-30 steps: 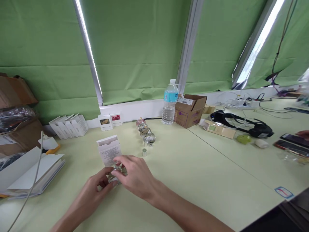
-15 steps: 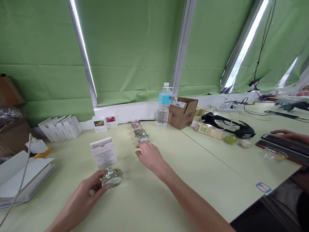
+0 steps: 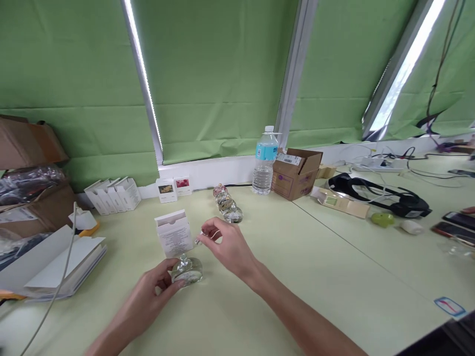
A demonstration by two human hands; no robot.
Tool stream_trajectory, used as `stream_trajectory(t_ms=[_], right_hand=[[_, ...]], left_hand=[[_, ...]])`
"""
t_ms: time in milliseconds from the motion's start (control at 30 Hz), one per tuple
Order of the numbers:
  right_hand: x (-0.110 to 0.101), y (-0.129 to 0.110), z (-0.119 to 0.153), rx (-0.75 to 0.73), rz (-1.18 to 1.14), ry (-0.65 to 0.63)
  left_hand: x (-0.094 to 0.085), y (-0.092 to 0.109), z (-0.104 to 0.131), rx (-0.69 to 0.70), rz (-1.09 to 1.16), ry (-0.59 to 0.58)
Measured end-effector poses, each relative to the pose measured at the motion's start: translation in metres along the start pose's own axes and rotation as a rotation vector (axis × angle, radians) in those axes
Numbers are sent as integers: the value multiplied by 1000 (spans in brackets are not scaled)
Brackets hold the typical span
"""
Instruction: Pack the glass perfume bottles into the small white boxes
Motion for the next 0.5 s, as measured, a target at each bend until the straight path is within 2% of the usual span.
stream_trajectory(t_ms=[100,167,367,500], right_hand=[[11,-21,9,-129,-54,12],[19,-27,15,-201,-50,-4],[33,-21,22,-358,61,-139],[31,-19,21,-350,56,-146]], left_hand=[[-1,1,0,4,7,1],[-1,2,1,7,8,3],[-2,4,1,17,4,-4],[-2,4,0,18,6,-8]])
Point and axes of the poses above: each hand's wrist, its own z-axis away from the middle knuckle, its own x-axis out of the palm, y = z × x, the point moved 2 cm from there along -z, towards the middle knuckle, and after that the axes turned 10 degrees about -z, right-handed, at the moved point
